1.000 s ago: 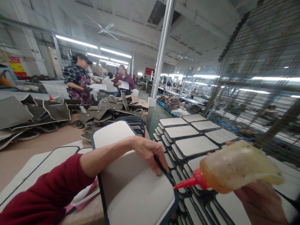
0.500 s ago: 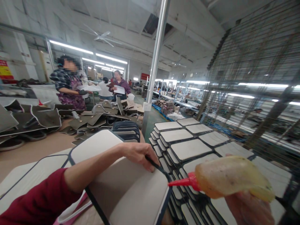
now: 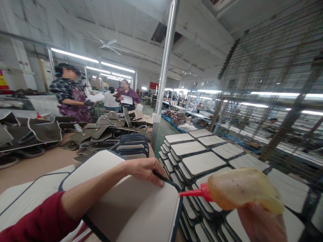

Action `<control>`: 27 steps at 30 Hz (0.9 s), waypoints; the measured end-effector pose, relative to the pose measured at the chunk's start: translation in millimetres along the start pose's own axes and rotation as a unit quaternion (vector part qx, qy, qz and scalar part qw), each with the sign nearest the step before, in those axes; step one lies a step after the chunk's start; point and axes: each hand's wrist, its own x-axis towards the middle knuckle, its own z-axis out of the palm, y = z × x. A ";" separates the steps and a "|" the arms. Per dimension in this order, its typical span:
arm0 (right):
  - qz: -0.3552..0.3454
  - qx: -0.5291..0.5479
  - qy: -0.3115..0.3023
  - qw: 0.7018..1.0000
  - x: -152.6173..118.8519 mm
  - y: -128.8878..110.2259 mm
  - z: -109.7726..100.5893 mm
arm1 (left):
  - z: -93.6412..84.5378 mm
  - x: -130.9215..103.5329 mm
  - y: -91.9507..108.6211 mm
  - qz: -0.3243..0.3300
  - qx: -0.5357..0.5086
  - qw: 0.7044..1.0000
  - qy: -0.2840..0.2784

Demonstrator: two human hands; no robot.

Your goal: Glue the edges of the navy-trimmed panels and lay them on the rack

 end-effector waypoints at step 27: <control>0.055 -0.006 0.010 0.998 -11.8 14.7 -14.1 | -3.2 2.1 -13.8 -0.050 -0.049 0.997 0.024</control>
